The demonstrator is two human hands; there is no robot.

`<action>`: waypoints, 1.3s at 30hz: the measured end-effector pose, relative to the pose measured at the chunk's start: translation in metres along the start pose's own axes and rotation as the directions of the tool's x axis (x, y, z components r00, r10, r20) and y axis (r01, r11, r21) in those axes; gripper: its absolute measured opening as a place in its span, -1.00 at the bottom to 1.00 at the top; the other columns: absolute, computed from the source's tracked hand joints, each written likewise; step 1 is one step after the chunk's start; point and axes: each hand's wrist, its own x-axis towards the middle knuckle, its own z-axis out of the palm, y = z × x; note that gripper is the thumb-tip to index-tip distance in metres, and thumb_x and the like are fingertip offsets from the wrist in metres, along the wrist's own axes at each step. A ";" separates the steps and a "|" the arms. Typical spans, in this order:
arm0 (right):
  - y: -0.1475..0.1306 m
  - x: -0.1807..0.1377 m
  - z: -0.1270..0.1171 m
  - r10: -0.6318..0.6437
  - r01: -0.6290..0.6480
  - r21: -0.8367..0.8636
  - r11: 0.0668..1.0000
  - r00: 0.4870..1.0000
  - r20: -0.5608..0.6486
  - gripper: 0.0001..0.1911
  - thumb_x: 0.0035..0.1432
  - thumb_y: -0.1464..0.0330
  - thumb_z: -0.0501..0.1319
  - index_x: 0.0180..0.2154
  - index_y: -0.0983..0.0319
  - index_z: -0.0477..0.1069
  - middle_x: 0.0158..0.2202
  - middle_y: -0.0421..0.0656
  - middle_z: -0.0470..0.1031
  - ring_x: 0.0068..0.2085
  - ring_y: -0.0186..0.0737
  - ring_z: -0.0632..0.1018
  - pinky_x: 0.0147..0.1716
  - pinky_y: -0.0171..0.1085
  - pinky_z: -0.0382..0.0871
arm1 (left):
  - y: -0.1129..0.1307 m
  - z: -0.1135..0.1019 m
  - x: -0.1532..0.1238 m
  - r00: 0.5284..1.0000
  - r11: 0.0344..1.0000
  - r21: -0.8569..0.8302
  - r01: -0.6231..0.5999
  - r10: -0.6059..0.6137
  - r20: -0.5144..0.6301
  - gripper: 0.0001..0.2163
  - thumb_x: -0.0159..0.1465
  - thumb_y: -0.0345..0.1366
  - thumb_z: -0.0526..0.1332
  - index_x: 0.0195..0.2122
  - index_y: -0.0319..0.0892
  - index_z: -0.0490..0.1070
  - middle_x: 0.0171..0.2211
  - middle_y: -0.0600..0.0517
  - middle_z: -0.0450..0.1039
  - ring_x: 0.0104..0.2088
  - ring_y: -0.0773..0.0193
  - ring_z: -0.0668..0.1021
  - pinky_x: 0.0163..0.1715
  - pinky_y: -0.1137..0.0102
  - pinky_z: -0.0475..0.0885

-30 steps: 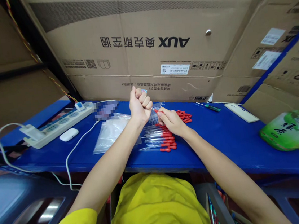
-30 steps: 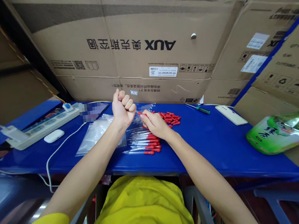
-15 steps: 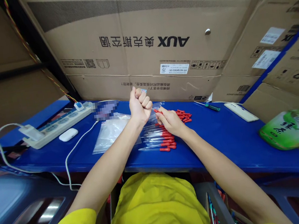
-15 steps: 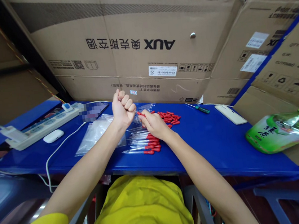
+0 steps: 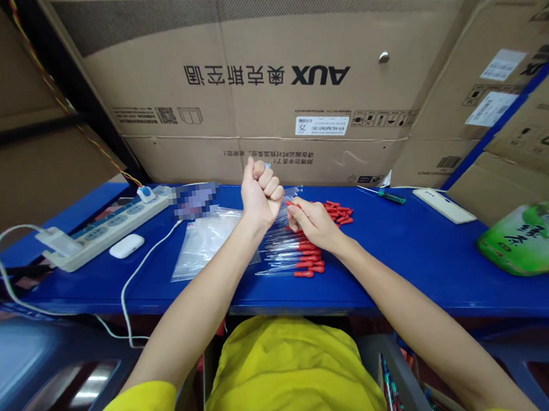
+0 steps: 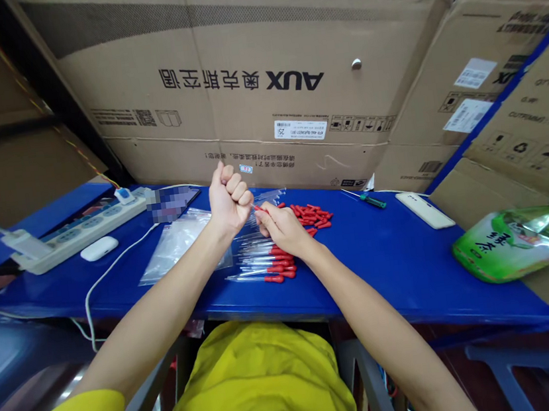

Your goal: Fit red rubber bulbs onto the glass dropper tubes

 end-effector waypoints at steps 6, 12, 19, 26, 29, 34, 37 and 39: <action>0.005 0.002 -0.007 0.032 -0.033 0.075 0.997 0.999 0.022 -0.55 0.55 0.02 0.01 -0.29 0.17 0.37 -0.50 -0.24 0.47 -0.49 -0.27 0.46 -0.38 -0.28 0.32 | 0.005 0.002 0.000 1.000 1.000 0.007 -0.018 0.018 0.001 -0.52 0.58 -0.14 0.07 -0.48 -0.12 -0.08 -0.67 0.27 -0.21 -0.75 0.50 -0.05 -0.74 0.50 -0.15; 0.014 0.001 -0.008 -0.146 0.103 -0.339 0.935 0.983 -0.106 -0.70 0.46 0.11 0.23 0.01 0.19 0.47 -0.30 -0.15 0.62 -0.38 -0.19 0.57 -0.30 -0.24 0.38 | 0.003 -0.002 0.004 0.996 0.997 0.018 -0.078 0.079 -0.038 -0.51 0.57 -0.13 0.08 -0.49 -0.12 -0.08 -0.67 0.26 -0.19 -0.74 0.51 -0.04 -0.73 0.50 -0.12; 0.013 0.000 -0.003 -0.274 0.185 -0.557 0.809 0.959 -0.078 -0.71 0.56 0.26 0.07 0.02 0.24 0.51 -0.10 0.03 0.70 -0.15 -0.04 0.69 -0.12 -0.17 0.48 | 0.001 0.001 0.001 0.994 0.996 0.026 -0.081 0.082 -0.067 -0.51 0.57 -0.13 0.07 -0.49 -0.12 -0.09 -0.67 0.26 -0.20 -0.74 0.50 -0.07 -0.74 0.50 -0.13; 0.012 0.000 -0.002 -0.299 0.211 -0.618 0.757 0.953 -0.041 -0.74 0.57 0.30 0.03 -0.05 0.25 0.47 -0.23 0.01 0.66 -0.26 -0.07 0.66 -0.23 -0.19 0.44 | -0.002 0.000 0.001 0.997 0.998 0.019 -0.063 0.064 -0.046 -0.52 0.59 -0.15 0.04 -0.49 -0.12 -0.09 -0.67 0.26 -0.20 -0.75 0.50 -0.07 -0.74 0.49 -0.15; 0.011 0.000 -0.002 -0.306 0.219 -0.619 0.754 0.951 -0.036 -0.76 0.57 0.32 0.04 -0.10 0.24 0.44 -0.29 -0.03 0.63 -0.32 -0.11 0.62 -0.28 -0.21 0.38 | -0.005 0.000 0.001 0.996 0.998 0.025 -0.066 0.067 -0.054 -0.52 0.57 -0.14 0.07 -0.48 -0.12 -0.08 -0.67 0.26 -0.19 -0.75 0.50 -0.07 -0.74 0.50 -0.14; 0.010 0.000 -0.002 -0.317 0.227 -0.607 0.761 0.947 -0.042 -0.79 0.56 0.33 0.05 -0.16 0.22 0.40 -0.36 -0.09 0.56 -0.39 -0.17 0.55 -0.33 -0.23 0.29 | -0.008 0.000 0.000 0.995 0.997 0.057 -0.059 0.064 -0.079 -0.50 0.54 -0.09 0.15 -0.47 -0.11 -0.06 -0.66 0.27 -0.20 -0.74 0.50 -0.07 -0.75 0.51 -0.14; 0.011 0.000 -0.001 -0.315 0.227 -0.589 0.775 0.948 -0.050 -0.78 0.55 0.33 0.05 -0.20 0.20 0.38 -0.42 -0.14 0.51 -0.44 -0.20 0.49 -0.36 -0.24 0.24 | -0.009 -0.001 0.000 0.996 0.996 0.070 -0.048 0.053 -0.074 -0.51 0.55 -0.07 0.13 -0.47 -0.11 -0.06 -0.67 0.28 -0.20 -0.74 0.50 -0.08 -0.75 0.51 -0.13; 0.011 0.000 0.000 -0.309 0.219 -0.574 0.789 0.949 -0.063 -0.78 0.53 0.33 0.06 -0.23 0.19 0.36 -0.47 -0.18 0.46 -0.48 -0.22 0.45 -0.39 -0.24 0.20 | -0.009 -0.001 0.000 0.997 0.997 0.067 -0.045 0.049 -0.063 -0.51 0.56 -0.07 0.10 -0.47 -0.11 -0.06 -0.67 0.27 -0.20 -0.75 0.49 -0.08 -0.76 0.51 -0.13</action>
